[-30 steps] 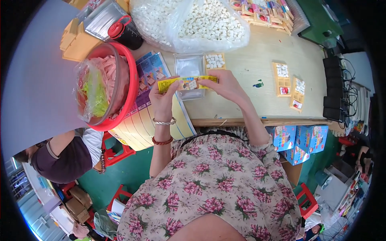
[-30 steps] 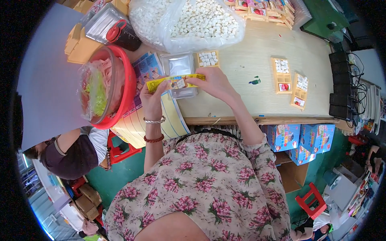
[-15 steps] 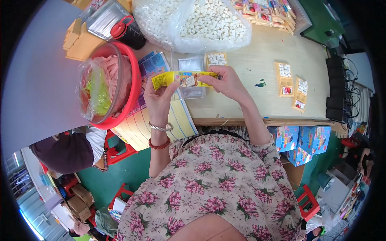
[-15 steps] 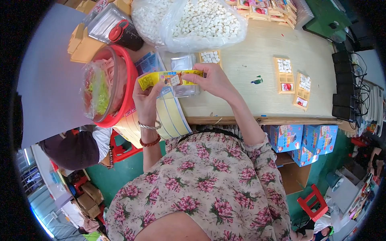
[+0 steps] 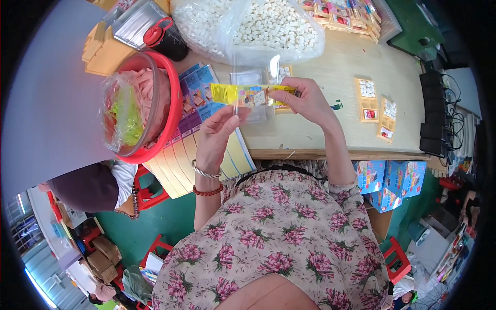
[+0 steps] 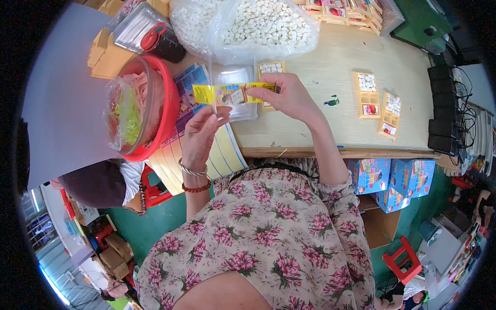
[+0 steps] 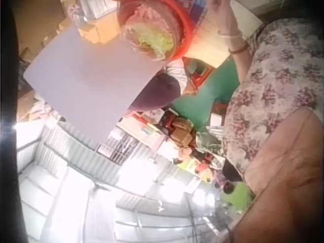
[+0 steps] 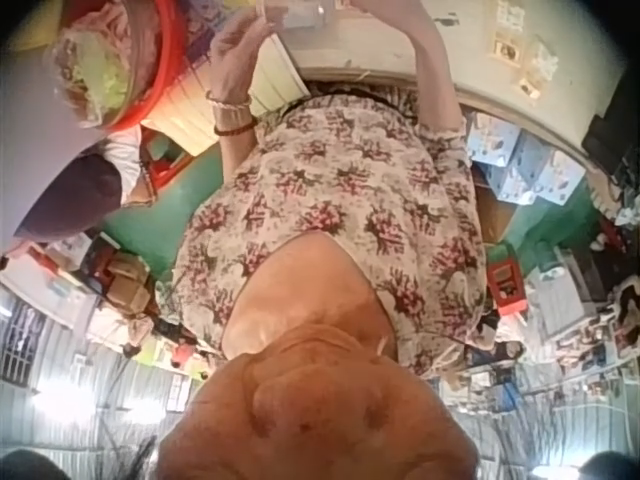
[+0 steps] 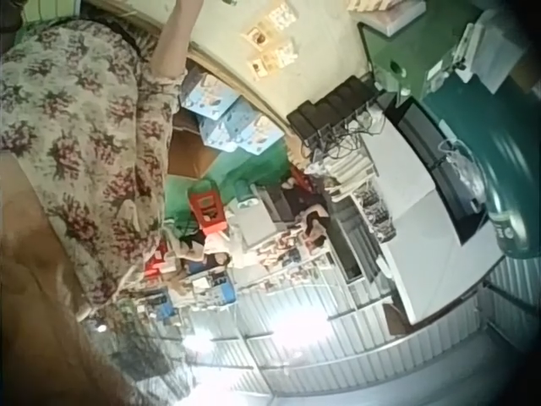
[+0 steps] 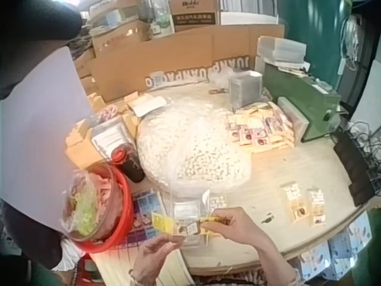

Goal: Packaging small items into plastic trays and applying labels.

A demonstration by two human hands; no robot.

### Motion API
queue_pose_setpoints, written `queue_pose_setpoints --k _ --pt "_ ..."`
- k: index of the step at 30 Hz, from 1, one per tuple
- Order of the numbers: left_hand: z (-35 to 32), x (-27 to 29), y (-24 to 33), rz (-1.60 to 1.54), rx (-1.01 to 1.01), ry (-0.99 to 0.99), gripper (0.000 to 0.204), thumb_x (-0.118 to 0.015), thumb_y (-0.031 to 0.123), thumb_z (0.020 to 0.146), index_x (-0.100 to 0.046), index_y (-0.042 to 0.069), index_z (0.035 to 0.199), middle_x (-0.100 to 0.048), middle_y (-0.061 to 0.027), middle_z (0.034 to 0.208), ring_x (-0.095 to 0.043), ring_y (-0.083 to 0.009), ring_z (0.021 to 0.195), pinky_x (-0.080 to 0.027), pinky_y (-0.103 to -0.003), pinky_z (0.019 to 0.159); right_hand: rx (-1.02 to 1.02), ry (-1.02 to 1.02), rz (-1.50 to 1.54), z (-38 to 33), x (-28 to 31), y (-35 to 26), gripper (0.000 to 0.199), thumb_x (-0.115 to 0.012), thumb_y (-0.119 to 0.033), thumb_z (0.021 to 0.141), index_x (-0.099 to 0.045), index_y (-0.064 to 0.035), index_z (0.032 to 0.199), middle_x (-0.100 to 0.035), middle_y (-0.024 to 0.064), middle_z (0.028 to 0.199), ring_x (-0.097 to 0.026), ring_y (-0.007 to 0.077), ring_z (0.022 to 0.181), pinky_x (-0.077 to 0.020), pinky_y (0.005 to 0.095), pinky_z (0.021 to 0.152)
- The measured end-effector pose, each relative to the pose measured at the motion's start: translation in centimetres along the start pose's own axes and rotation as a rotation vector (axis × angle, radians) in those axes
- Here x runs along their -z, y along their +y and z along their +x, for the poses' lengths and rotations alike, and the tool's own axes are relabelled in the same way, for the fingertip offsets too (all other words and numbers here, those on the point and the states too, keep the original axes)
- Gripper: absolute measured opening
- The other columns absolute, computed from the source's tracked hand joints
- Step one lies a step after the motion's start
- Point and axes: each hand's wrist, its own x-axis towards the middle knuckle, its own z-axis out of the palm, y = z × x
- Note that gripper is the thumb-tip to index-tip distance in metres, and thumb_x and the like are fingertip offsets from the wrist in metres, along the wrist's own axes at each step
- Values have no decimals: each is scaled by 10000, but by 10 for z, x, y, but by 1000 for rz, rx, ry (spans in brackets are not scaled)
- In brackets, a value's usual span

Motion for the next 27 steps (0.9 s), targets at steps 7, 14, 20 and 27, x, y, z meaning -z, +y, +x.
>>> queue_pose_setpoints --k 7,14,20,27 --pt "-10 8 -3 305 16 89 131 -672 63 780 -605 5 876 -640 -39 836 -583 -80 755 -461 -207 724 -56 -80 -3 -4 -3 2 185 -653 -229 813 -644 -50 766 -452 -56 558 -369 13 466 -282 189 412" --pt "-16 2 -9 168 -50 157 83 -635 71 809 -576 13 814 -596 -22 751 -541 -92 688 -429 -219 678 -51 -115 144 -6 -10 10 216 -638 -224 828 -601 -51 703 -429 -59 529 -347 4 439 -261 181 395" --pt "-17 6 -8 142 18 105 108 -669 70 783 -570 35 806 -599 -1 779 -548 -65 709 -440 -202 689 -102 -153 249 -9 -6 14 220 -642 -256 823 -635 -48 753 -446 -57 542 -348 14 444 -258 191 401" --pt "-21 -13 -5 158 48 92 138 -680 76 772 -548 43 796 -582 1 760 -539 -69 701 -436 -206 680 -113 -161 289 -12 -5 23 203 -646 -246 823 -633 -51 768 -463 -52 543 -357 11 436 -259 183 394"
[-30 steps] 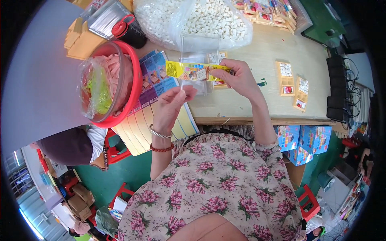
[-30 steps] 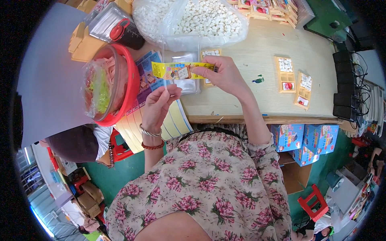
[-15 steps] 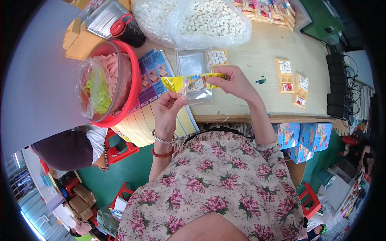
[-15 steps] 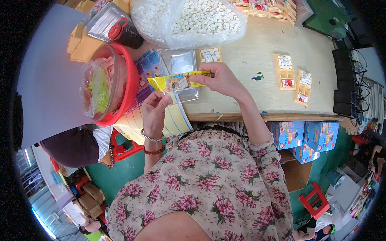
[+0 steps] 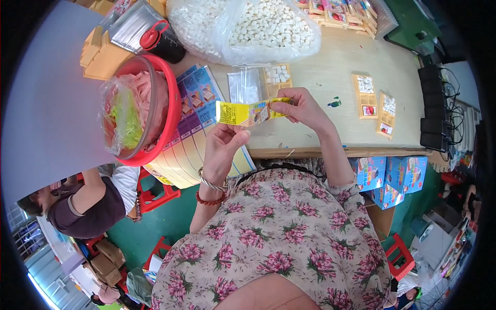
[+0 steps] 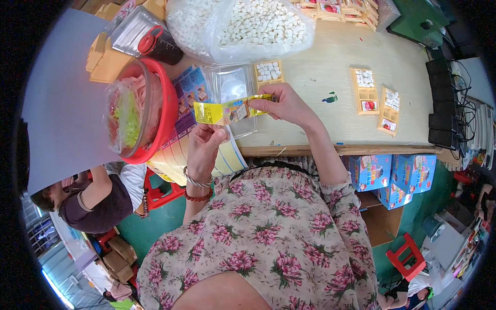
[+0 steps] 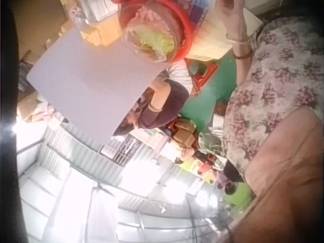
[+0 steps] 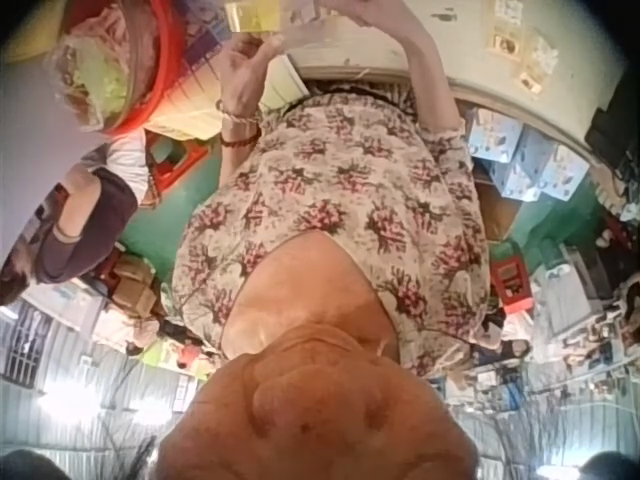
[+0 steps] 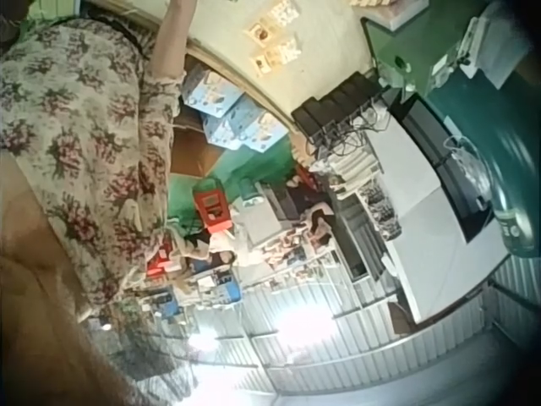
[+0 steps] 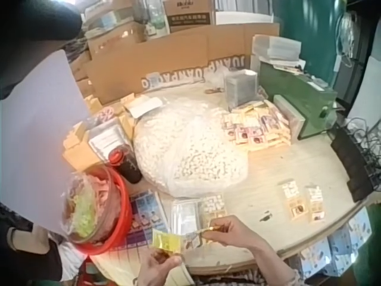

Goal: Packaging small items into plastic trays and applying labels.

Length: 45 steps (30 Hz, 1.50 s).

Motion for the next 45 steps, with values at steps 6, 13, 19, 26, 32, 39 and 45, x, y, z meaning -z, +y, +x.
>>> queue_pose_setpoints --k 6,13,19,26,32,39,45 --pt "20 24 -17 -75 -36 -77 137 -662 73 785 -530 57 756 -565 7 725 -518 -65 664 -418 -201 634 44 133 36 -7 12 0 177 -618 -211 839 -610 -53 760 -484 -47 565 -353 6 435 -250 170 388" --pt "60 35 -38 225 -54 193 201 -694 148 773 -527 52 717 -532 30 645 -474 -48 578 -378 -199 537 233 418 208 -38 67 6 160 -565 -190 863 -573 -42 801 -521 -35 626 -300 1 425 -224 156 380" --pt "66 19 -32 919 -84 343 354 -748 284 694 -529 14 763 -539 -43 645 -503 -143 573 -408 -266 531 71 431 28 -77 87 14 174 -632 -203 829 -568 -72 733 -459 -55 558 -346 12 421 -230 178 371" --pt "52 -26 -31 1180 -824 298 378 -646 149 756 -488 -8 1061 -504 -191 1097 -492 -363 985 -403 -425 828 31 468 34 -96 94 28 155 -628 -179 826 -569 -44 779 -464 -47 551 -328 15 419 -226 176 370" --pt "50 -75 -96 1322 -646 -205 554 -581 145 791 -363 -75 1250 -310 -226 1344 -315 -396 1228 -281 -471 1007 355 503 380 -118 107 37 225 -629 -219 822 -586 -14 905 -542 -11 632 -330 30 406 -255 167 382" --pt "38 -97 -124 1377 -666 -369 587 -544 229 814 -341 -72 1275 -309 -222 1346 -236 -396 1279 -241 -468 1042 433 525 354 -158 121 48 310 -628 -233 821 -577 21 992 -575 17 693 -350 28 390 -276 151 397" --pt "32 -100 -113 1057 -629 -398 424 -514 101 808 -413 -20 1201 -375 -202 1276 -367 -352 1178 -327 -431 982 141 618 132 -137 109 40 173 -595 -171 833 -603 -5 879 -531 -14 624 -339 14 398 -259 162 379"
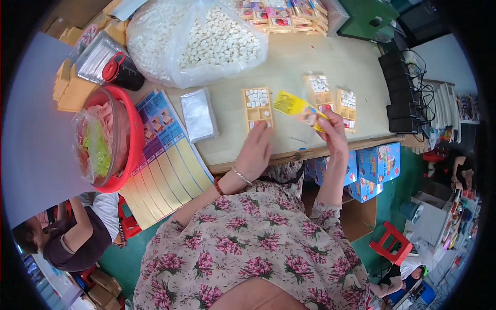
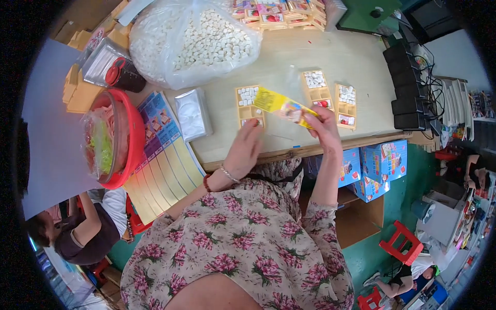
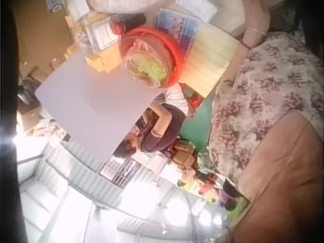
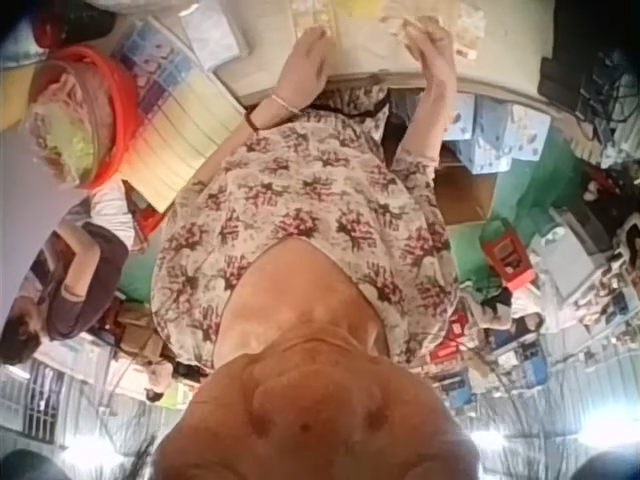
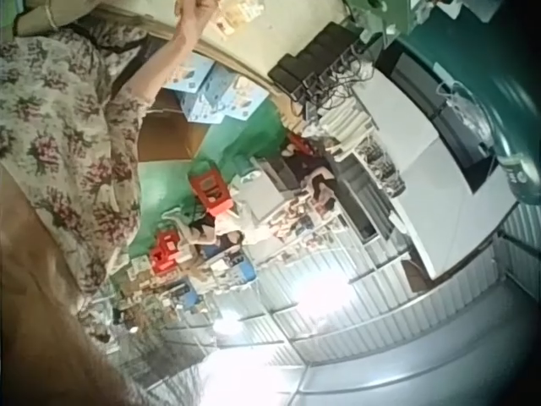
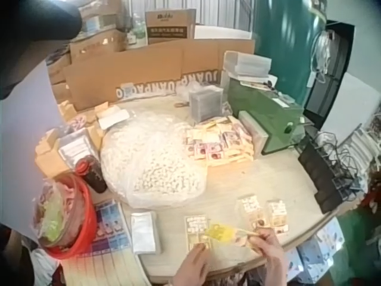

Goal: Packaging small items into plastic trays and applying labels.

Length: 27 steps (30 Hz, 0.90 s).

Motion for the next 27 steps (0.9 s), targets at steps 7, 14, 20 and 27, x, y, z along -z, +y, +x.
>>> queue_pose_setpoints --k 7,14,20,27 --pt "-6 45 -26 -637 550 452 383 -503 54 809 -407 -6 1176 -452 -128 1117 -462 -221 1022 -392 -313 847 -217 -330 -638 58 -56 3 322 -671 -328 764 -586 -29 679 -491 14 524 -467 87 460 -349 239 425" --pt "48 48 -20 -3 84 314 384 -547 118 833 -434 -12 1177 -488 -161 1117 -488 -283 1035 -408 -332 850 -341 -247 -1118 71 -72 17 439 -629 -495 713 -651 -57 725 -603 76 598 -604 199 577 -468 335 574" --pt "116 34 -105 248 426 -184 492 -702 290 721 -510 -4 1065 -575 -152 897 -529 -286 927 -440 -341 784 -307 -209 -1138 64 -80 20 425 -605 -491 732 -652 -68 716 -600 59 578 -610 190 582 -472 336 587" --pt "117 28 -107 7 522 -208 552 -766 367 625 -506 12 957 -581 -126 837 -564 -226 769 -467 -320 687 -301 -224 -1065 59 -78 19 414 -598 -476 747 -637 -66 707 -596 62 582 -604 192 576 -469 339 591"
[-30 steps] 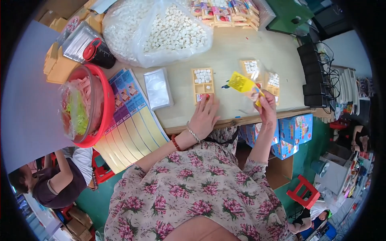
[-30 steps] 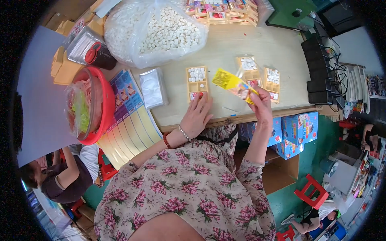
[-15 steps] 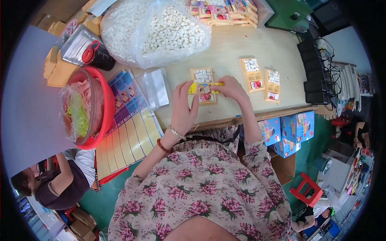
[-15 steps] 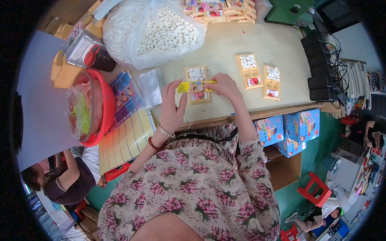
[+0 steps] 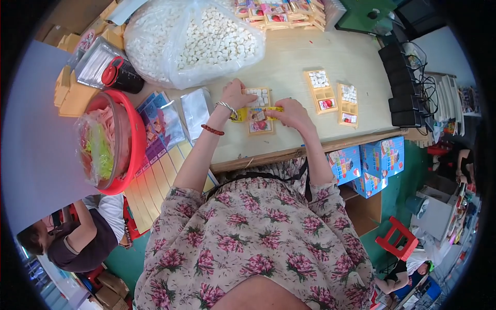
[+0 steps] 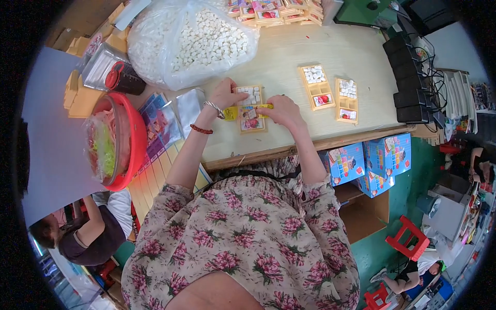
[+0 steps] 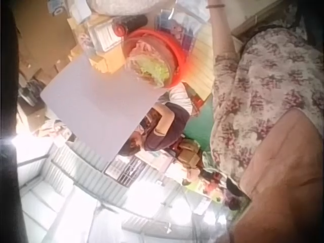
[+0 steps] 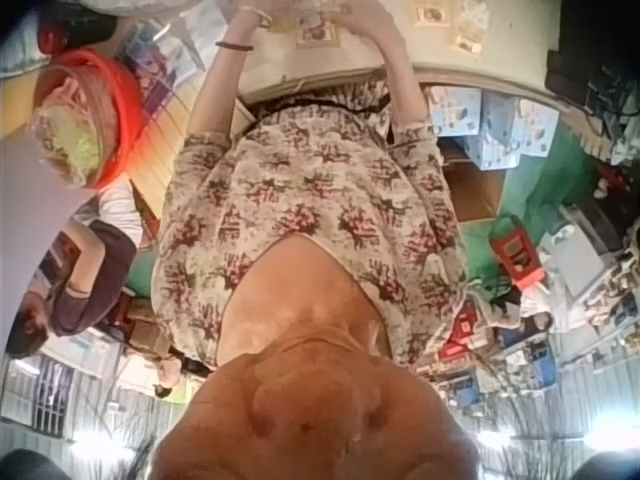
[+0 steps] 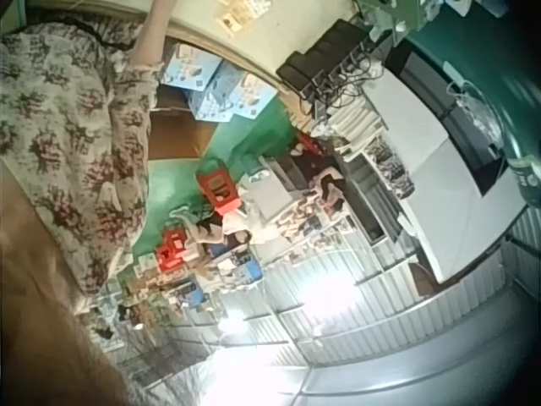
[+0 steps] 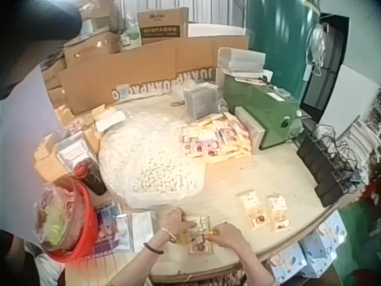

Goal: Packaging small items into plastic trays and applying labels.

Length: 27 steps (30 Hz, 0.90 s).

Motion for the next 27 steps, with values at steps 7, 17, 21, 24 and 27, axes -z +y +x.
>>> queue_pose_setpoints --k 7,17,21,24,27 --pt "-14 -1 5 -682 -7 -162 530 -725 66 704 -428 63 1143 -587 -79 895 -565 -141 801 -488 -272 659 69 107 -46 -5 -10 12 445 -599 -474 738 -634 -32 771 -597 118 656 -597 254 702 -458 382 687" --pt "-21 21 5 -925 -186 -420 770 -670 -17 732 -267 115 1374 -582 -82 1005 -547 -133 931 -458 -259 827 21 80 385 -27 -11 4 332 -720 -315 715 -623 -14 816 -507 8 529 -451 69 406 -343 216 363" --pt "-17 23 3 -869 -168 -461 772 -675 -9 731 -271 109 1378 -578 -75 1016 -543 -128 936 -452 -253 825 5 90 456 -28 -12 0 347 -736 -287 702 -625 -8 875 -503 0 535 -440 66 403 -340 212 365" --pt "-16 24 1 -846 -160 -494 786 -675 -10 729 -256 99 1385 -577 -74 1015 -542 -126 935 -453 -250 818 -9 71 501 -25 -16 2 366 -745 -284 692 -628 -11 906 -518 6 544 -464 71 423 -353 212 370" --pt "-17 23 -4 -872 -149 -507 799 -677 -8 729 -239 86 1391 -577 -76 1011 -539 -123 930 -454 -244 809 13 3 583 -28 -14 1 359 -743 -277 697 -636 -15 917 -521 3 540 -469 65 431 -350 205 367"
